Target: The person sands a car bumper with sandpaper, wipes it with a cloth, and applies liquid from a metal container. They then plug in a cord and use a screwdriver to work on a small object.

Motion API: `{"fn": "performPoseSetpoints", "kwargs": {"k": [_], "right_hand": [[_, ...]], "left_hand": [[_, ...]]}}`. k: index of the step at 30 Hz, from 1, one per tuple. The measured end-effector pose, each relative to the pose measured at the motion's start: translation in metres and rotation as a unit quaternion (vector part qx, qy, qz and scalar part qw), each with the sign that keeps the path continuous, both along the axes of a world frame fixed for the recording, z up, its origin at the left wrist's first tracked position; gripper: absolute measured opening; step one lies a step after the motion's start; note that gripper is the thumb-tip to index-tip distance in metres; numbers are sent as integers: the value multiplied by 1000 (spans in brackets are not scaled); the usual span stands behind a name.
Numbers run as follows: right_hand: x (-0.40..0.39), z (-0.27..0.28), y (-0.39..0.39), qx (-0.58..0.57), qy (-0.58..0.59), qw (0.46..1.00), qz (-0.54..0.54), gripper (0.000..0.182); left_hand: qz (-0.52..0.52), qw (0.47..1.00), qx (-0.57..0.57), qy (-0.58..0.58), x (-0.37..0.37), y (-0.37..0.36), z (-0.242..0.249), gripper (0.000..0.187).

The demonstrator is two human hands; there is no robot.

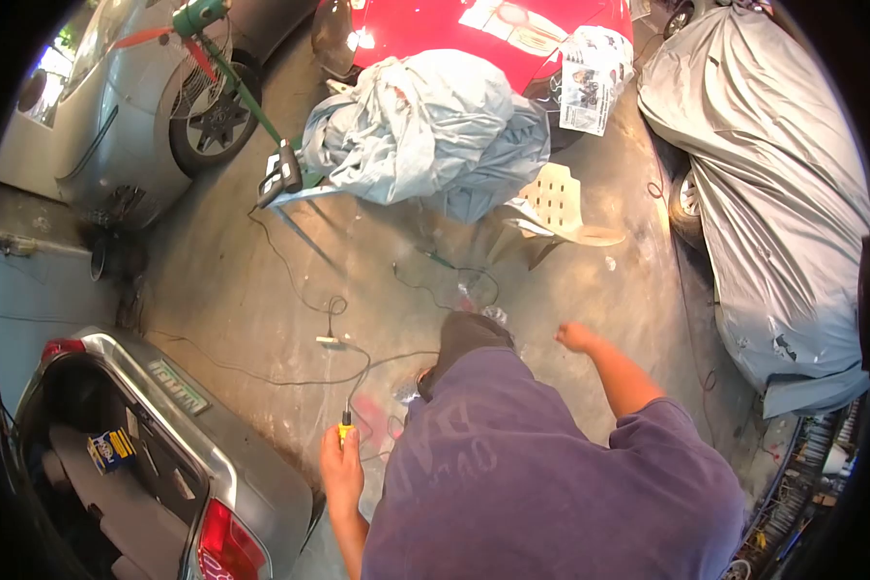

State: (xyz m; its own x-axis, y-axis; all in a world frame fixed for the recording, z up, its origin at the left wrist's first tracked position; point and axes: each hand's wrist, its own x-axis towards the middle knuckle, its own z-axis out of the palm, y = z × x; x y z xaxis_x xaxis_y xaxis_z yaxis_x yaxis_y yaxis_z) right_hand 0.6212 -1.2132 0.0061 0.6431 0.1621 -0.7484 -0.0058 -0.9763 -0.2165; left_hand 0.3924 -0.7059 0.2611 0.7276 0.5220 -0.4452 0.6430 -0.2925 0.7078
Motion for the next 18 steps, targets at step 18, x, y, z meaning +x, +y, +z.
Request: {"fn": "performPoseSetpoints", "kwargs": {"k": [18], "right_hand": [[389,-231,-30,70,-47,996,-29,36]], "left_hand": [[92,958,-72,262,156,-291,-105,23]]}}
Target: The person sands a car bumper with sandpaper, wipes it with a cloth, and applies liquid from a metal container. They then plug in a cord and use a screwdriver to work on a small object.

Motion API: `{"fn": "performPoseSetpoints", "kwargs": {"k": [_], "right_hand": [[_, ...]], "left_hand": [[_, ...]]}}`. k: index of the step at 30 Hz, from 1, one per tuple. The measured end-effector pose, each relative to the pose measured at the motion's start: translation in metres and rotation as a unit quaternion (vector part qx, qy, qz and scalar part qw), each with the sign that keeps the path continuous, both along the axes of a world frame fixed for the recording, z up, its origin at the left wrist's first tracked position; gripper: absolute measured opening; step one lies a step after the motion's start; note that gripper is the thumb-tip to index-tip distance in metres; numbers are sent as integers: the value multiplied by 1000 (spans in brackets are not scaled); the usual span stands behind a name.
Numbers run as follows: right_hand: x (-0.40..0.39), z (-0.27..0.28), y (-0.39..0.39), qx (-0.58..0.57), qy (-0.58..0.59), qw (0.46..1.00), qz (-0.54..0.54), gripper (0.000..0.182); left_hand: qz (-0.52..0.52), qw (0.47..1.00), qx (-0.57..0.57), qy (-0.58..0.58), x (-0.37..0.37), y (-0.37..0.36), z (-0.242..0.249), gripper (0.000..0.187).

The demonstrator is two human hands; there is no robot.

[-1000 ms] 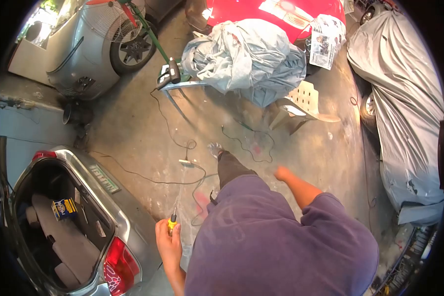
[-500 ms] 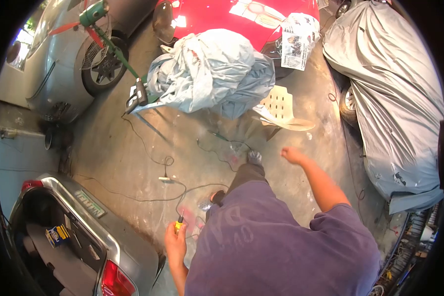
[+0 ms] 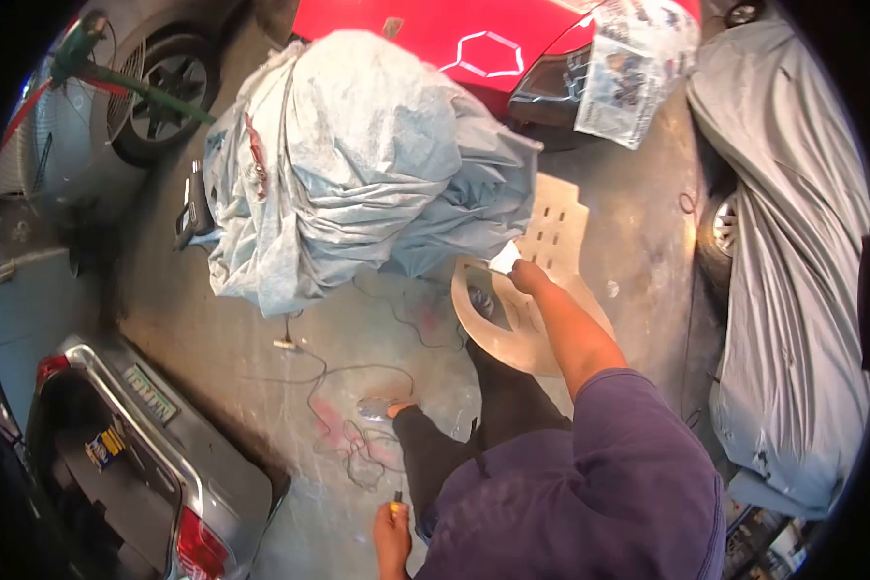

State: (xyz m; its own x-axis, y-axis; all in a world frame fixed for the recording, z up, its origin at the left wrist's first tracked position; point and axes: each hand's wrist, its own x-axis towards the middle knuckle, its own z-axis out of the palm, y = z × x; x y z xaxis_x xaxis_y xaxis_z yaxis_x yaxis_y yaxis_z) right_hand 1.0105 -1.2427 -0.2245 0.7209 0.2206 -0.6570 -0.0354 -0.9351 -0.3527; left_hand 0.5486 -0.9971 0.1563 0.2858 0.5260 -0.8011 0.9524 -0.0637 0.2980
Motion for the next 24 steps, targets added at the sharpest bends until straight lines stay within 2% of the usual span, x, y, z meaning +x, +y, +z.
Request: {"fn": "performPoseSetpoints", "kwargs": {"k": [1,2,5,8,10,12,15,17,18,19,22,24], "right_hand": [[-5,-17,8,17,-11,1000,-6,37],[-6,-33,16,45,-14,998,-40,39],[-12,-106,32,7,20,997,-76,41],[-12,-107,49,-46,43,996,-69,40],[-14,-124,35,61,0,995,-74,40],[-17,-120,17,70,-52,993,-77,34],[-6,-25,11,96,-103,976,-163,27],[-17,-12,-8,172,-168,948,-207,18],[-10,14,-19,223,28,931,-289,19],[-4,46,-27,258,225,870,-356,21],[-11,135,-25,346,324,808,-350,21],[-22,221,-6,373,350,792,-332,23]], "left_hand": [[40,999,-13,22,12,-17,11,23],[20,998,-26,47,5,-30,11,20],[121,984,-78,101,29,-65,25,20],[155,979,-73,108,37,-80,22,21],[160,980,-51,105,57,-81,24,20],[153,982,-40,102,53,-86,28,20],[140,988,-13,68,18,-89,12,20],[160,986,26,25,3,-97,6,21],[155,988,29,6,6,-97,10,21],[153,988,31,-9,6,-99,13,22],[137,987,45,-67,-3,-107,15,25],[113,985,62,-111,-19,-114,9,29]]}}
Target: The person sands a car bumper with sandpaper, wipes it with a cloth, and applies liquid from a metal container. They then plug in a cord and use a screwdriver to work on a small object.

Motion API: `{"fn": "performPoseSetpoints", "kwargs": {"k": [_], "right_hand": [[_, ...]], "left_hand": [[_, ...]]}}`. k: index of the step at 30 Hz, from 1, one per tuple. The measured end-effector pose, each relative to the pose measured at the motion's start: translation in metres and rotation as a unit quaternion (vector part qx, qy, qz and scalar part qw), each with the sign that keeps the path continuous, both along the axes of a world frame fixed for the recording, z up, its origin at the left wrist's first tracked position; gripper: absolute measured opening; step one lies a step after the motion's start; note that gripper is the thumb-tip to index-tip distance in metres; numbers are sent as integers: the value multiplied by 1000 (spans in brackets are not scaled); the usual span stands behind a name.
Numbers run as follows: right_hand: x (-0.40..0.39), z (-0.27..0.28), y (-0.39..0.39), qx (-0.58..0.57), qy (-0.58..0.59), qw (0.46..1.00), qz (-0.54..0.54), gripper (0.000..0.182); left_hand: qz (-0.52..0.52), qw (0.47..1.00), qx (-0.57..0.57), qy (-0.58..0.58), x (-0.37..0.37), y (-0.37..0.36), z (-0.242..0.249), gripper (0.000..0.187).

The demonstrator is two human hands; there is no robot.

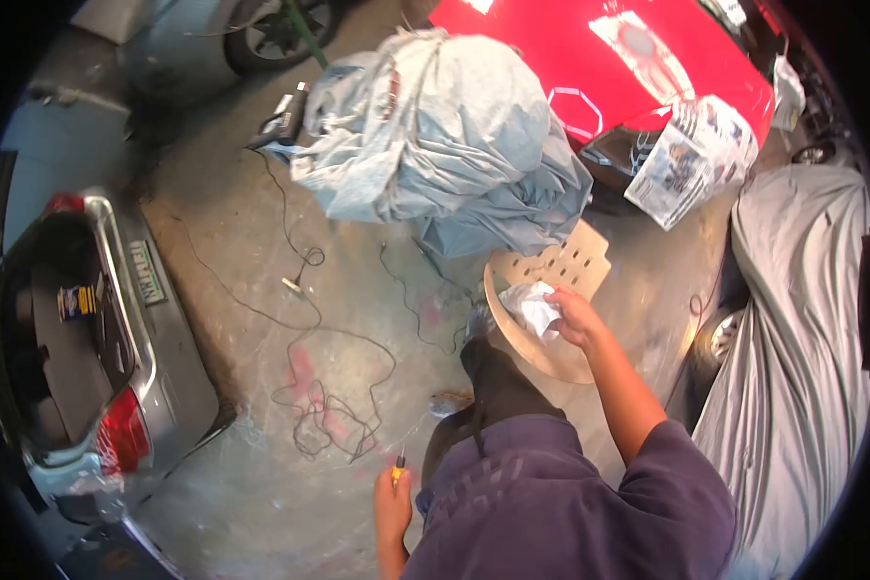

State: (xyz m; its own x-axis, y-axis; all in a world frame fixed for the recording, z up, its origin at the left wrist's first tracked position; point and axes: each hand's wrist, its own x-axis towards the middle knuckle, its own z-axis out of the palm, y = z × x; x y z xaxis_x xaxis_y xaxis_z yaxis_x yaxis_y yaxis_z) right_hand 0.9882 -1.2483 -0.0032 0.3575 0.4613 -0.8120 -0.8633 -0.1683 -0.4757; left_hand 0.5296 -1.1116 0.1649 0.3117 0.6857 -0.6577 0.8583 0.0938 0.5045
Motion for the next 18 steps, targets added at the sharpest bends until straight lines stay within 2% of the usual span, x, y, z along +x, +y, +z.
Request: {"fn": "performPoseSetpoints", "kwargs": {"k": [2,5,8,9,11,12,13,16,18], "right_hand": [[-15,72,11,37,-16,999,10,24],[-44,178,-1,176,-119,977,12,30],[-90,296,-28,322,-144,932,-82,40],[-102,314,-48,398,-129,904,-91,53],[-132,337,-63,417,-179,882,-130,53],[-133,306,-70,231,-423,875,-53,54],[-142,282,-81,415,-123,882,-183,51],[-198,284,-34,407,-146,902,-13,42],[-231,293,-9,379,-153,912,45,35]], "left_hand": [[-36,999,27,-21,2,0,11,32],[-76,993,68,-67,-16,2,14,35],[-95,983,97,-125,-23,7,39,36],[-101,979,104,-140,-24,9,53,37],[-128,965,129,-186,-27,13,78,37],[-141,959,140,-202,-31,16,92,37],[-159,957,140,-200,-32,17,111,38],[-184,952,126,-209,-41,14,154,35],[-192,949,95,-232,-50,14,169,33]]}}
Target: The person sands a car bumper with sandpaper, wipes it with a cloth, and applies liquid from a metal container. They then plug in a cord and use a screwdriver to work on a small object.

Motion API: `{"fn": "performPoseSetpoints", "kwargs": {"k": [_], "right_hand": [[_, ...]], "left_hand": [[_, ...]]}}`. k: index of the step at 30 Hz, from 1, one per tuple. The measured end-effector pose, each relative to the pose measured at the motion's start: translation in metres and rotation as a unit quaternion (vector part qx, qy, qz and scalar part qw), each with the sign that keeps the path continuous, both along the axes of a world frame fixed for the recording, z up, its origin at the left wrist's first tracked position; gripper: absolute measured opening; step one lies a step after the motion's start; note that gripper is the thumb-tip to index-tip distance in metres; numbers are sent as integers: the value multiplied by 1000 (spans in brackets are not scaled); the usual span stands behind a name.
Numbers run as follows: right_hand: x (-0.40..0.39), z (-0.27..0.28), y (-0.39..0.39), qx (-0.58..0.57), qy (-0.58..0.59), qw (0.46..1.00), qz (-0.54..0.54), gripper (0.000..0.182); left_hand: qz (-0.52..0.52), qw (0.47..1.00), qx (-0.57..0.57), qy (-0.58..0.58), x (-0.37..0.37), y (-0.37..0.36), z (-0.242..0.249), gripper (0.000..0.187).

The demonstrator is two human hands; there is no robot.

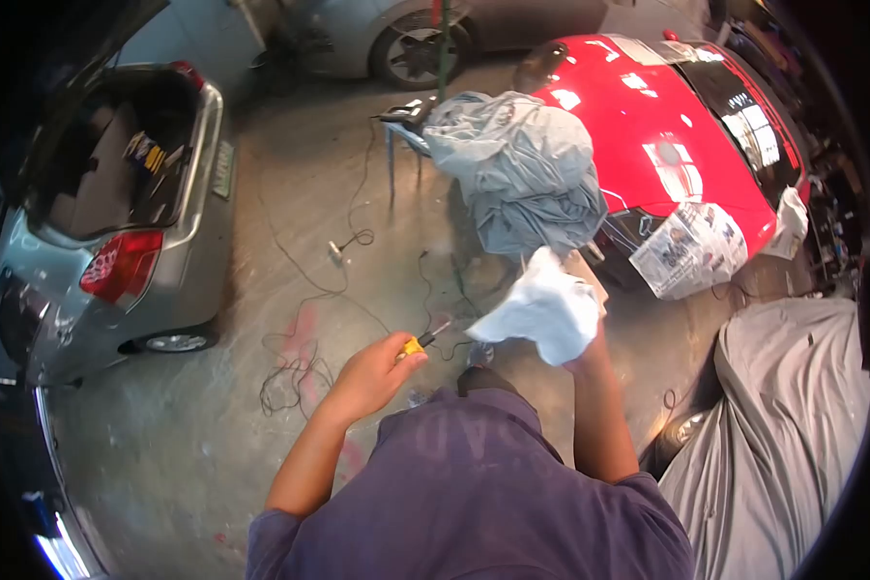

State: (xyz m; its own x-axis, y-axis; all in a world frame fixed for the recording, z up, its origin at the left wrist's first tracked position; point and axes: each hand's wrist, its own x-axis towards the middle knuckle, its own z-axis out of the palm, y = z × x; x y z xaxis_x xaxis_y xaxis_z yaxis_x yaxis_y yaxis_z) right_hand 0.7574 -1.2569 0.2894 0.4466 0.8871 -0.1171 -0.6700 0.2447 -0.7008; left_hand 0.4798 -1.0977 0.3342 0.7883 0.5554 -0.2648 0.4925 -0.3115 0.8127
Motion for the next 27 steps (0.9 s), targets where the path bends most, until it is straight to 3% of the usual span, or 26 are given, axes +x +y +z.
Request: {"fn": "performPoseSetpoints", "kwargs": {"k": [1,2,3,4,6,7,11,12,13,14,15,17,18,20,21,23,27], "right_hand": [[-10,9,10,-24,-282,958,51,36],[-20,17,20,-32,-537,842,43,37],[-39,39,32,-4,-610,791,55,33],[-54,69,42,8,-705,698,124,30],[-81,125,62,38,-852,462,245,23],[-96,129,63,12,-867,434,244,12],[-114,118,55,245,-736,596,209,14],[-120,142,57,198,-766,534,297,16],[-127,150,56,150,-760,521,359,16],[-129,155,55,187,-726,543,378,16],[-131,160,55,222,-690,563,397,16],[-140,173,53,157,-705,491,488,17],[-145,177,51,121,-709,451,528,19],[-145,168,48,-9,-581,554,597,24],[-141,159,46,-78,-506,594,620,27],[-138,147,40,-26,-542,584,604,34],[-147,176,20,61,-579,587,562,43]], "left_hand": [[0,1000,-19,-6,-4,-3,7,32],[0,999,-35,-13,-8,-5,17,31],[0,999,-51,-20,-12,-6,27,31],[-21,996,-83,6,-16,-5,39,30],[-50,986,-146,54,-26,-3,62,30],[-62,981,-179,39,-33,-5,63,31],[-105,958,-266,-23,-54,-20,77,33],[-129,958,-255,-22,-59,-24,89,34],[-155,957,-243,-21,-64,-25,98,35],[-176,970,-146,-75,-72,-28,90,34],[-190,978,-78,-21,-76,-31,101,33],[-212,971,54,94,-81,-39,131,31],[-216,960,165,63,-86,-46,129,28],[-215,900,380,6,-93,-65,120,22],[-199,888,415,-1,-95,-67,125,21],[-168,859,484,-15,-99,-76,144,17],[-172,848,502,-3,-110,-92,185,17]]}}
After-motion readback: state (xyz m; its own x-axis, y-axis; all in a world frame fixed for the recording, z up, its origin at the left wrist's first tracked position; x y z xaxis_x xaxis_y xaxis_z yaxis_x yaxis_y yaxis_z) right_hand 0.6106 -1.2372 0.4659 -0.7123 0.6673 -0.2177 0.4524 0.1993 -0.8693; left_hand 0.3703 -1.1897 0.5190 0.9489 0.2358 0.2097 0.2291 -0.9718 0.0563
